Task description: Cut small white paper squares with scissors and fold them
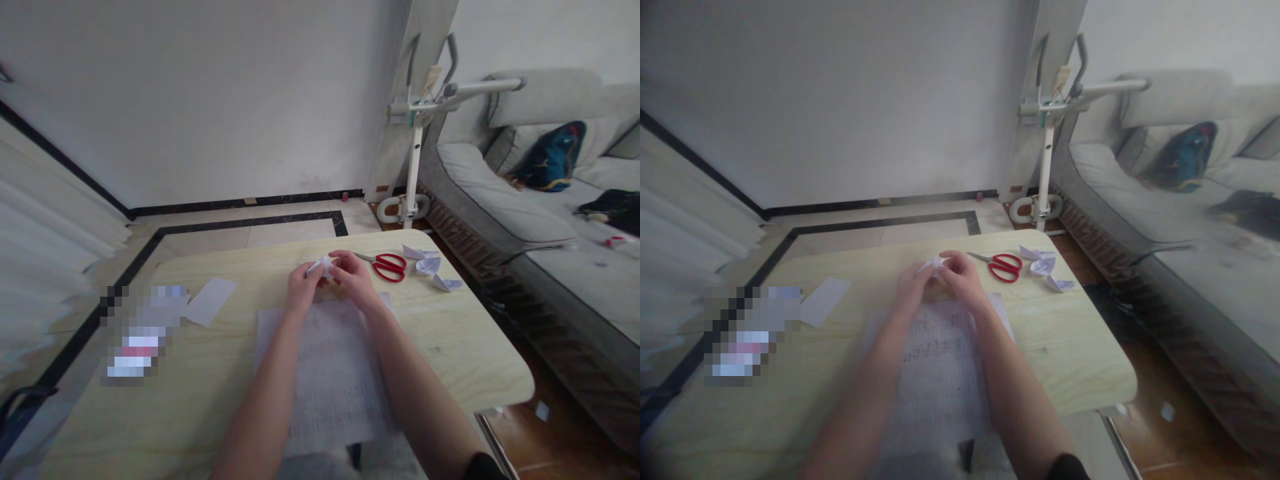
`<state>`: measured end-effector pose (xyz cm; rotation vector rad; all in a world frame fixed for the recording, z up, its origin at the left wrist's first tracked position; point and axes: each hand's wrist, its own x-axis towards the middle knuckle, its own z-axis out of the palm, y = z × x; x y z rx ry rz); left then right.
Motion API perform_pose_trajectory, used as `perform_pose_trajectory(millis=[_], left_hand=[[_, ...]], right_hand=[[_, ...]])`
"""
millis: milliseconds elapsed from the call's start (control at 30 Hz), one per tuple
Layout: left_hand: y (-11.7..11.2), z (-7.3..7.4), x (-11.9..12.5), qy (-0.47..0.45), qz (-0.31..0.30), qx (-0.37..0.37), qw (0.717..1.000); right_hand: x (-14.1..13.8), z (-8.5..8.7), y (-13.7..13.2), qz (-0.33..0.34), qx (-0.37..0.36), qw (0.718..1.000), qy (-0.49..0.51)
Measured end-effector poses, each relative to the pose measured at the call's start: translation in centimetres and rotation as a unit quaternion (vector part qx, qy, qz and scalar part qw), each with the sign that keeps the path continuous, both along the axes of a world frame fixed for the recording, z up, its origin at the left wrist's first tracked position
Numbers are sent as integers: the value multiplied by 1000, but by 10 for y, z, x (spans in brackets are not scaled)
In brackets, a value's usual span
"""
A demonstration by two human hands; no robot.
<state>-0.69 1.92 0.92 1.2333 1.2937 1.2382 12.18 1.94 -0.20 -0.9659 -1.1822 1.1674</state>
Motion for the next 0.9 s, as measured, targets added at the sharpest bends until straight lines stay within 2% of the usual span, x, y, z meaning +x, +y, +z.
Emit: perform_pose_trajectory(millis=[100, 167, 367, 467, 600, 733, 900], left_hand=[[-1, 2, 0, 4, 7, 4, 1000], [-2, 4, 0, 19, -3, 9, 1000], [-2, 0, 2, 91, -41, 54, 994], [-3, -2, 2, 104, -58, 72, 990], [-4, 0, 3, 83, -65, 60, 993], [-5, 5, 3, 37, -63, 17, 997], [-6, 7, 3, -11, -80, -18, 997]], right_hand=[[-1, 2, -2, 47, 1, 999, 1], [-2, 2, -2, 51, -2, 999, 5], [0, -6, 4, -45, -4, 999, -28], [1, -9, 5, -70, -2, 996, -47], [2, -8, 4, -67, 6, 997, -30], [2, -7, 3, -40, 11, 999, -2], [0, -6, 1, -28, -13, 999, 34]])
